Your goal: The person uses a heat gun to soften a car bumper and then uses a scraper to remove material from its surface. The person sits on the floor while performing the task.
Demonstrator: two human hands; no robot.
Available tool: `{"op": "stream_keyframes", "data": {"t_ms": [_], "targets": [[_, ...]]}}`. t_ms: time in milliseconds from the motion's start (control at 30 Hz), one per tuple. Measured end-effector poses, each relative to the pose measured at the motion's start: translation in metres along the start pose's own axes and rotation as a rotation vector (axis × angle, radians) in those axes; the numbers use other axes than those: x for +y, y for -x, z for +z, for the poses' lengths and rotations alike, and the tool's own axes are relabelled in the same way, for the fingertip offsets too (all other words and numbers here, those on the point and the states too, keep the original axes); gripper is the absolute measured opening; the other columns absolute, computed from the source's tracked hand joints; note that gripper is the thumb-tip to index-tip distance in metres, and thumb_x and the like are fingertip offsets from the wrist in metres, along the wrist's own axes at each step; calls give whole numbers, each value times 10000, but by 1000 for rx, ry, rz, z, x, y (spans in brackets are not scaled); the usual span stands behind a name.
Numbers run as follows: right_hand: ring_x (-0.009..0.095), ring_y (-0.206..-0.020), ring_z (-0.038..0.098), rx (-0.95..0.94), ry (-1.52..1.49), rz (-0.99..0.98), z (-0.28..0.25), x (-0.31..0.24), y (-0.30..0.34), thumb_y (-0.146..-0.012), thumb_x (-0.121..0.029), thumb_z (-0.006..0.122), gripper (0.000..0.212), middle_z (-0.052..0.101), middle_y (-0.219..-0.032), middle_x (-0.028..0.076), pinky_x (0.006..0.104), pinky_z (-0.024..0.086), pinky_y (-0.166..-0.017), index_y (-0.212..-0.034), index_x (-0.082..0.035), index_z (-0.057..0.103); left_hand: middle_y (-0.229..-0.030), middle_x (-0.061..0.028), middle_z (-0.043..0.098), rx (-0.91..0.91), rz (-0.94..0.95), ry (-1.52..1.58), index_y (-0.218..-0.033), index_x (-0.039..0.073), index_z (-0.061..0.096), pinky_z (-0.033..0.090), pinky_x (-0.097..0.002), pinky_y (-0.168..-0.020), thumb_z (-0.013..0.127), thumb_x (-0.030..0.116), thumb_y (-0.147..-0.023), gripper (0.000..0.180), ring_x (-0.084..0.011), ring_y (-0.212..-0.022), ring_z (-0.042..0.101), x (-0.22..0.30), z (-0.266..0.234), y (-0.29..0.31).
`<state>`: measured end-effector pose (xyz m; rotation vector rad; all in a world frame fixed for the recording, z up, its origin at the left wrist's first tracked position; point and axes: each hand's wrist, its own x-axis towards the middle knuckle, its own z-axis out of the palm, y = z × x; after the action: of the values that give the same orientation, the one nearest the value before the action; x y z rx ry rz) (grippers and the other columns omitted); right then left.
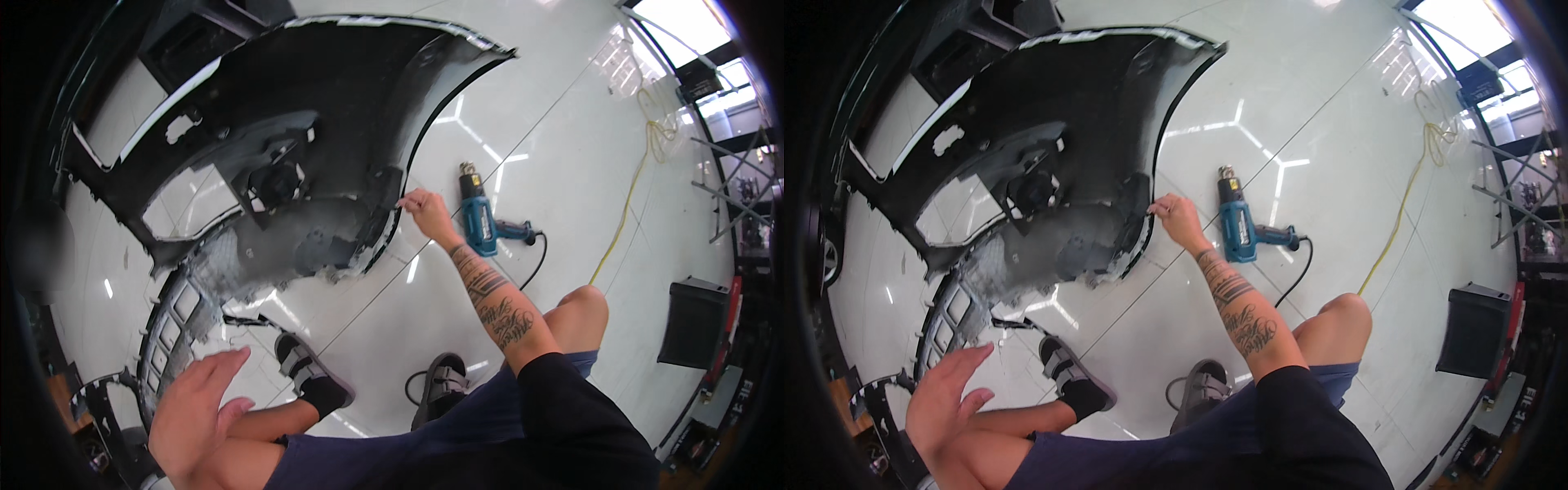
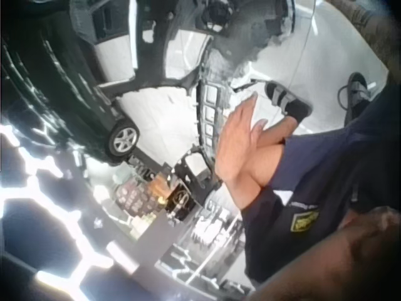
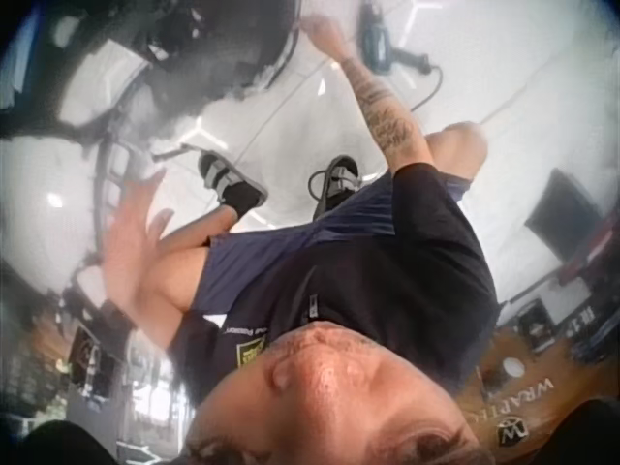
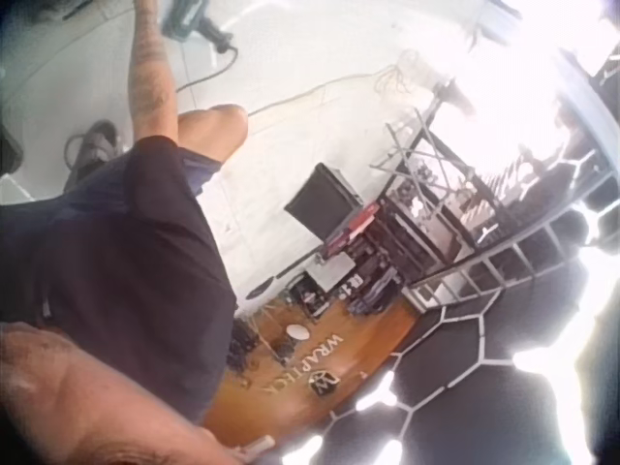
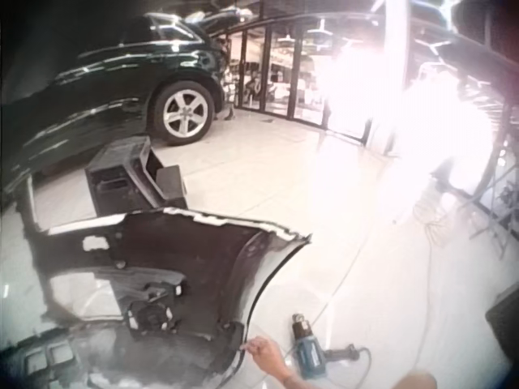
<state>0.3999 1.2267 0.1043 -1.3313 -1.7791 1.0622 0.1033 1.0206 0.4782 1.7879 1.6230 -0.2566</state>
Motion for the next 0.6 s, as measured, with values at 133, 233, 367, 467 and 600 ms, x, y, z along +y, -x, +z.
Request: {"op": "stream_keyframes", "data": {"t_ms": [133,233,367,467,600], "targets": [[348,-640,584,71,179,-74,-4,-9,1,-855,-97,675,145,595,-724,162,404,461,-607,-777,18,636,-1267,-198,588,19,10,64,-1370,34,507,464,-421,-969,704,132,-838,576,-399,-1137,564,1,-4,-2],[357,-654,589,124,162,-83,2,-15,5,-849,-120,668,174,591,-726,151,436,457,-608,-744,3,605,-1282,-196,581,7,-6,89,-1372,33,503,465,-418,-970,704,138,-844,575,-400,-1139,564,-4,-5,-3],[323,-718,630,-11,187,-153,-31,2,7,-862,-236,709,195,640,-821,124,415,503,-659,-893,-48,669,-1165,-192,633,33,-38,45,-1304,24,556,484,-412,-909,693,126,-848,487,-384,-1032,614,3,-6,-23],[308,-811,653,-8,242,-9,-89,6,7,-851,-201,731,239,662,-904,135,402,523,-737,-1047,-76,677,-1030,-187,664,149,-12,41,-1177,9,623,502,-410,-829,678,107,-855,341,-375,-938,638,4,1,-42],[387,-1054,594,42,766,271,-203,137,31,-774,-117,632,320,627,-1098,191,453,507,-869,-1078,-27,589,-872,-168,668,375,324,55,-959,-7,675,503,-426,-733,646,71,-867,124,-379,-837,642,44,-17,-117]]}}
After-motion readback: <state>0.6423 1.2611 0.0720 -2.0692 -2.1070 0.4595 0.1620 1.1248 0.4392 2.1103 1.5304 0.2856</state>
